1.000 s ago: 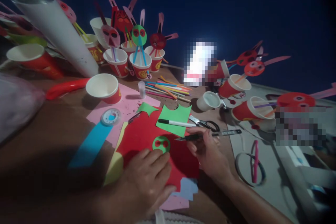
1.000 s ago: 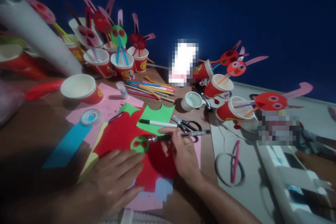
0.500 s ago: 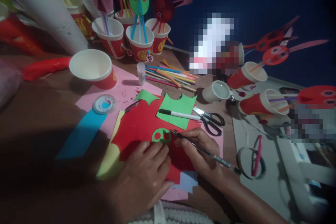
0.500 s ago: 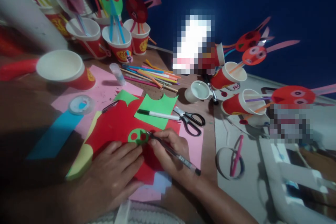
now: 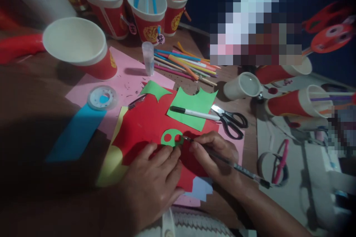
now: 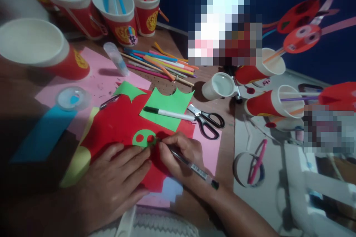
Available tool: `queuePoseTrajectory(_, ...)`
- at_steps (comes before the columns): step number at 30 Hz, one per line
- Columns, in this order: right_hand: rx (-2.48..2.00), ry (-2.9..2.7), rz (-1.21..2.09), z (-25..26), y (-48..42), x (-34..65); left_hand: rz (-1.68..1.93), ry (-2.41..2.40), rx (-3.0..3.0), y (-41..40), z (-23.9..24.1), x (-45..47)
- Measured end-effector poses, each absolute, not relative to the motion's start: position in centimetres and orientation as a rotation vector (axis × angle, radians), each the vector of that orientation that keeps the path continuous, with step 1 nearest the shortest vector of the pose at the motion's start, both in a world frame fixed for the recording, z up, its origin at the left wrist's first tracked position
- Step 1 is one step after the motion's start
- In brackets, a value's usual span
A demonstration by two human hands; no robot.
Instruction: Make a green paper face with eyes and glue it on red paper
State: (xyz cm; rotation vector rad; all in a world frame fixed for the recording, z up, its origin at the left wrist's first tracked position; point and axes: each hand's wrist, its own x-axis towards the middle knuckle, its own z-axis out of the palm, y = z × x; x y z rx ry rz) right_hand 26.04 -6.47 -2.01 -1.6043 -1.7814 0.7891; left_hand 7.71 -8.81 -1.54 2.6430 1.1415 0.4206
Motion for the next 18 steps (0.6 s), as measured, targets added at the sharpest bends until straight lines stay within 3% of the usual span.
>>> queuePoseTrajectory(18,-1.533,-1.950,0.644,-2.57,-6.52,26.31,0.423,1.135,2.629,-9.01,-1.76,7.63)
